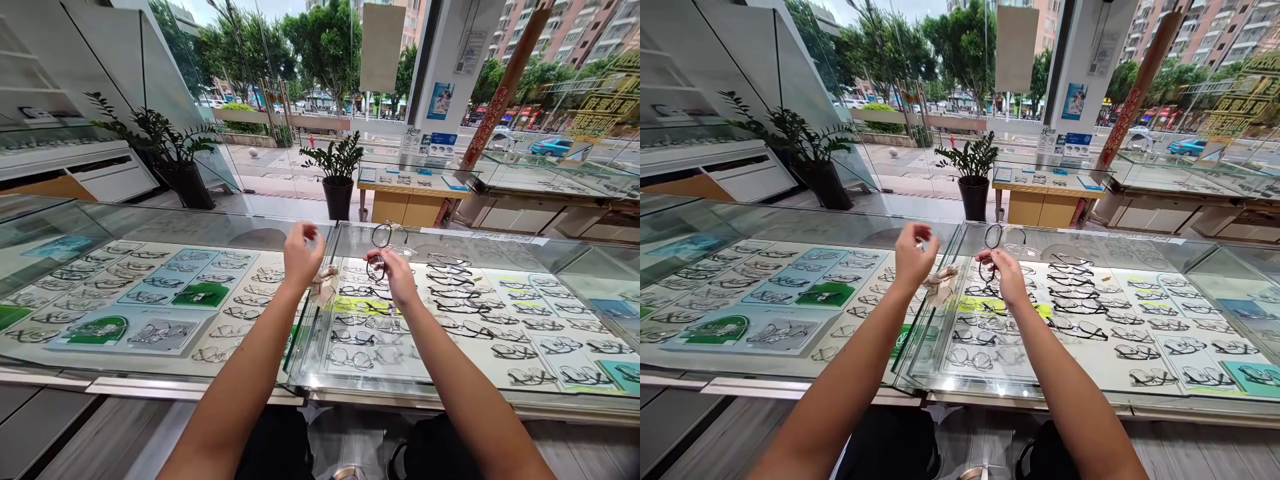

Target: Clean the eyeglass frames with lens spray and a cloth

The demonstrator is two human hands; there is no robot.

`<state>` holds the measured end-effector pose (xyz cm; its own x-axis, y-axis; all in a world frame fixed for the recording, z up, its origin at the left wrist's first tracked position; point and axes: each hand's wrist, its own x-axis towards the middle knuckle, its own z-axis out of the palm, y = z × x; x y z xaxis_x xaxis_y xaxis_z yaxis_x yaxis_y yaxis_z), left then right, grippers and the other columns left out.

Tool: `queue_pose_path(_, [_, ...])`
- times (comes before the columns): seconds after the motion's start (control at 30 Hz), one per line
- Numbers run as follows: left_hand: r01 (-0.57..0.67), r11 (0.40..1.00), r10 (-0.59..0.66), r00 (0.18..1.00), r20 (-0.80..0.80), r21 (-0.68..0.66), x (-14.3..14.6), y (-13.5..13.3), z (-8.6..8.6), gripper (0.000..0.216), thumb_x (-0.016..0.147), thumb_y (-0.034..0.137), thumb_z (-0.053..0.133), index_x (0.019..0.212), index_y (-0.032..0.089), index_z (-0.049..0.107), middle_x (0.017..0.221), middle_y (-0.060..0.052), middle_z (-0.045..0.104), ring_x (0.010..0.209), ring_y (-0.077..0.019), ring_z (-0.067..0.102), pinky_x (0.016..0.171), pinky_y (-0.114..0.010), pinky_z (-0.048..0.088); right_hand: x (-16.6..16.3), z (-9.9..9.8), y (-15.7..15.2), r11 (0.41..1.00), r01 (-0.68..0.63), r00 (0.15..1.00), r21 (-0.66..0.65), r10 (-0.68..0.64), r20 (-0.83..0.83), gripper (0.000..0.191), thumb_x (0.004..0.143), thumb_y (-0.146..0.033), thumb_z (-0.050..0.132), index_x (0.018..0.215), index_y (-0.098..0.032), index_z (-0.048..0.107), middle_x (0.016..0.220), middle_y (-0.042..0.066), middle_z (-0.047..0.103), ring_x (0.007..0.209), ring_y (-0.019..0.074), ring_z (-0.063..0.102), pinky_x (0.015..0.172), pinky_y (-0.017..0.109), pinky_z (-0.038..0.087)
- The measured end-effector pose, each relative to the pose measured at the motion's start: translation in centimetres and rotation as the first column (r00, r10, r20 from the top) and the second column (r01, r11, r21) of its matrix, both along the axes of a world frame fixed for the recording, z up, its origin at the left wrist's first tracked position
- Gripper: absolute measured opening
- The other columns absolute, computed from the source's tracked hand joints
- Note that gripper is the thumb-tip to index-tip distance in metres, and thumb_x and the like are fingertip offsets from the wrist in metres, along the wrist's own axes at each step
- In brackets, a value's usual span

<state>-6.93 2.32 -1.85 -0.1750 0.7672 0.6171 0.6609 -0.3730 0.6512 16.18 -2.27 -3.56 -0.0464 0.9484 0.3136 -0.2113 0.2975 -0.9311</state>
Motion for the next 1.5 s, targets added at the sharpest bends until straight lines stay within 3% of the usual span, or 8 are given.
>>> queue_pose_path(0.1, [0.179,0.924,-0.263,0.939,-0.221,-0.339,-0.9,0.0,-0.3,0.027,0.081,0.043,0.077,0.097,0.024,0.065,0.095,-0.006,0.070,0.082,-0.0249,0.063,0.073,-0.033,0.045,0.0,0.0,0.1,1.000,-0.001,1.000,-0.003,0.001,-0.010,0.030,0.098,-0.045,0.057,0.097,-0.023,0.078,0.102,0.006,0.078,0.097,0.0227,0.064,0.083,0.034,0.045])
queue_pose_path(0.2, [0.125,0.837,-0.323,0.898,-0.297,-0.532,-2.1,0.9,-1.8,0.036,0.062,0.043,0.090,0.083,0.025,0.068,0.086,-0.006,0.072,0.072,-0.0245,0.060,0.064,-0.030,0.038,0.0,-0.1,0.0,1.000,-0.018,1.000,-0.015,0.018,-0.020,0.030,0.099,-0.045,0.058,0.098,-0.023,0.078,0.102,0.006,0.078,0.098,0.0222,0.063,0.083,0.034,0.045])
queue_pose_path(0.3, [0.118,0.800,-0.313,0.919,-0.241,-0.588,-2.5,1.6,-3.0,0.028,0.065,0.042,0.088,0.071,0.026,0.066,0.073,-0.006,0.069,0.066,-0.0245,0.058,0.065,-0.030,0.036,0.0,-0.2,0.0,1.000,-0.024,1.000,-0.020,0.024,-0.019,0.029,0.099,-0.044,0.058,0.098,-0.023,0.078,0.102,0.006,0.078,0.097,0.0219,0.063,0.084,0.034,0.044])
queue_pose_path(0.6, [0.240,0.811,-0.251,0.967,0.053,-0.534,-1.7,2.4,-2.4,0.031,0.086,0.052,0.067,0.091,0.022,0.066,0.084,-0.007,0.074,0.074,-0.0241,0.064,0.066,-0.031,0.043,0.0,0.0,0.0,1.000,-0.004,1.000,-0.016,0.004,0.008,0.030,0.098,-0.045,0.058,0.097,-0.023,0.078,0.101,0.006,0.078,0.095,0.0222,0.063,0.083,0.034,0.044])
queue_pose_path(0.73, [0.536,0.750,-0.274,0.785,0.555,-0.387,-1.1,2.1,-1.5,0.048,0.072,0.057,0.082,0.097,0.018,0.069,0.085,-0.005,0.073,0.071,-0.0178,0.064,0.067,-0.029,0.047,-0.1,0.1,-0.2,1.000,-0.017,1.000,-0.007,0.017,0.020,0.030,0.098,-0.045,0.058,0.096,-0.023,0.079,0.101,0.006,0.078,0.093,0.0212,0.063,0.082,0.034,0.045])
queue_pose_path(0.83, [0.643,0.706,-0.292,0.647,0.704,-0.298,-0.6,1.6,-0.6,0.056,0.067,0.057,0.090,0.099,0.017,0.069,0.080,-0.002,0.070,0.063,-0.0122,0.058,0.060,-0.025,0.044,-0.2,0.3,-0.3,1.000,-0.019,0.998,-0.013,0.020,0.054,0.033,0.097,-0.047,0.058,0.094,-0.023,0.080,0.100,0.006,0.078,0.090,0.0214,0.063,0.079,0.034,0.045])
queue_pose_path(1.07, [0.777,0.609,-0.428,0.492,0.758,-0.160,1.8,-0.6,0.4,0.054,0.074,0.058,0.090,0.102,0.019,0.066,0.085,0.000,0.068,0.072,-0.0118,0.061,0.069,-0.026,0.050,-0.7,1.0,-0.7,0.992,-0.129,0.987,-0.012,0.129,0.099,0.038,0.094,-0.053,0.061,0.091,-0.022,0.081,0.092,0.006,0.078,0.083,0.0203,0.061,0.078,0.034,0.045])
queue_pose_path(1.5, [0.807,0.570,-0.486,0.485,0.727,-0.157,3.9,-2.5,0.0,0.049,0.084,0.060,0.081,0.103,0.021,0.060,0.073,0.003,0.066,0.058,-0.0117,0.055,0.062,-0.027,0.042,-0.9,1.2,-1.3,0.958,-0.286,0.934,0.031,0.272,0.232,0.043,0.100,-0.058,0.058,0.096,-0.023,0.083,0.094,0.006,0.074,0.084,0.0214,0.060,0.082,0.036,0.048])
